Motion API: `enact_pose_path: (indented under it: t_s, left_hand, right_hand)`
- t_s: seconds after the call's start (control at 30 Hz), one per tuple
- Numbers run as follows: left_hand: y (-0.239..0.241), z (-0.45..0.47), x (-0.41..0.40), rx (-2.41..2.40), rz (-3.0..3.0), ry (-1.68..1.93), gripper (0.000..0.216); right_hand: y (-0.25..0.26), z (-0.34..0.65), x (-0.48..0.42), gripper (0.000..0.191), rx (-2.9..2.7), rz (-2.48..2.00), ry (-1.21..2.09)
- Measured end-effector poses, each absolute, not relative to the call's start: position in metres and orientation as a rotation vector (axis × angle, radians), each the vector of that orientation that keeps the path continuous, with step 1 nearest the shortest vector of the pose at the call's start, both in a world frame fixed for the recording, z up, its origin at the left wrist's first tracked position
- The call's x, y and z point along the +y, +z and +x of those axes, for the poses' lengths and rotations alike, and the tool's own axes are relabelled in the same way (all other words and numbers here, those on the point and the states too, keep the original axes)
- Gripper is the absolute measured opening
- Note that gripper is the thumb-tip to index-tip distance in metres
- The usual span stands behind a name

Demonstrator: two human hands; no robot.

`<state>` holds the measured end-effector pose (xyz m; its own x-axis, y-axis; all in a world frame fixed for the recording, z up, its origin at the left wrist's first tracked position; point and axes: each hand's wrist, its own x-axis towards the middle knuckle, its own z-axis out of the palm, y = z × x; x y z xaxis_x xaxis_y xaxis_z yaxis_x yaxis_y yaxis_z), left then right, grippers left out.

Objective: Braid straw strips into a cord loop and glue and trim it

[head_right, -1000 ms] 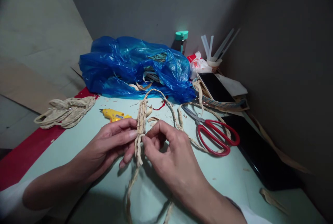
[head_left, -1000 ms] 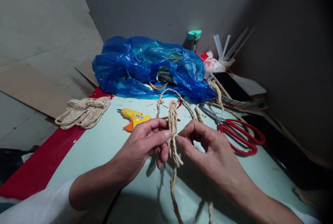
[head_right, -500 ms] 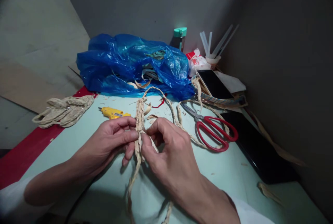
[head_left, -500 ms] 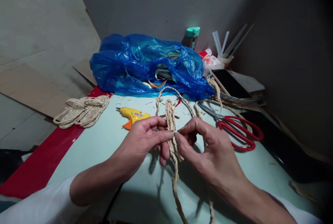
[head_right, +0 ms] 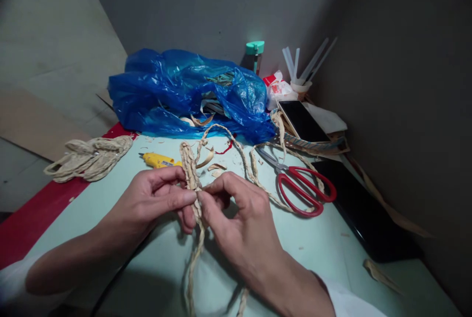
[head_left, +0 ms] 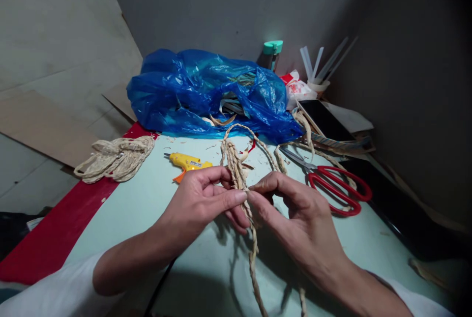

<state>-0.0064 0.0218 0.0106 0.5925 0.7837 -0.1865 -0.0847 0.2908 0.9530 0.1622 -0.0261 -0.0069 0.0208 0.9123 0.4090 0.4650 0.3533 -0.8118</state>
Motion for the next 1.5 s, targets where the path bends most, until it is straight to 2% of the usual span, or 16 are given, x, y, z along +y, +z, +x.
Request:
enact_pose_path:
  t_s: [0.27,0.43,0.73,0.87,1.0,1.13,1.27,1.37,1.5]
  left_hand:
    - [0.014,-0.003,0.021,0.866,1.127,0.772,0.013]
    - [0.012,0.001,0.023,0.902,1.084,0.8,0.016]
    - [0.005,0.001,0.028,0.952,1.129,0.813,0.017]
    - [0.004,0.005,0.032,0.975,1.163,0.82,0.041]
    - [0.003,0.005,0.033,0.992,1.221,0.774,0.05]
    - [0.008,0.0,0.03,1.077,1.451,0.86,0.036]
    - [0.012,-0.006,0.026,1.022,1.984,0.93,0.019]
    - [0.012,-0.009,0.026,0.953,2.269,0.918,0.014]
    - [0.012,-0.011,0.025,0.955,2.342,0.974,0.01]
  right_hand:
    - [-0.008,0.162,-0.027,0.006,-1.627,-1.262,0.649]
    - [-0.01,0.161,-0.025,0.01,-1.639,-1.264,0.737]
    - [-0.008,0.174,-0.016,0.011,-1.654,-1.362,0.534]
    - [-0.002,0.179,-0.017,0.011,-1.747,-1.292,0.434]
    - [-0.001,0.177,-0.02,0.011,-1.894,-1.207,0.332]
    - [-0.005,0.176,-0.02,0.007,-1.965,-1.242,0.195]
    - [-0.01,0.178,-0.018,0.01,-2.0,-1.217,0.24]
    - [-0.014,0.179,-0.018,0.011,-2.024,-1.16,0.273]
    - [-0.015,0.178,-0.02,0.01,-2.024,-1.14,0.232]
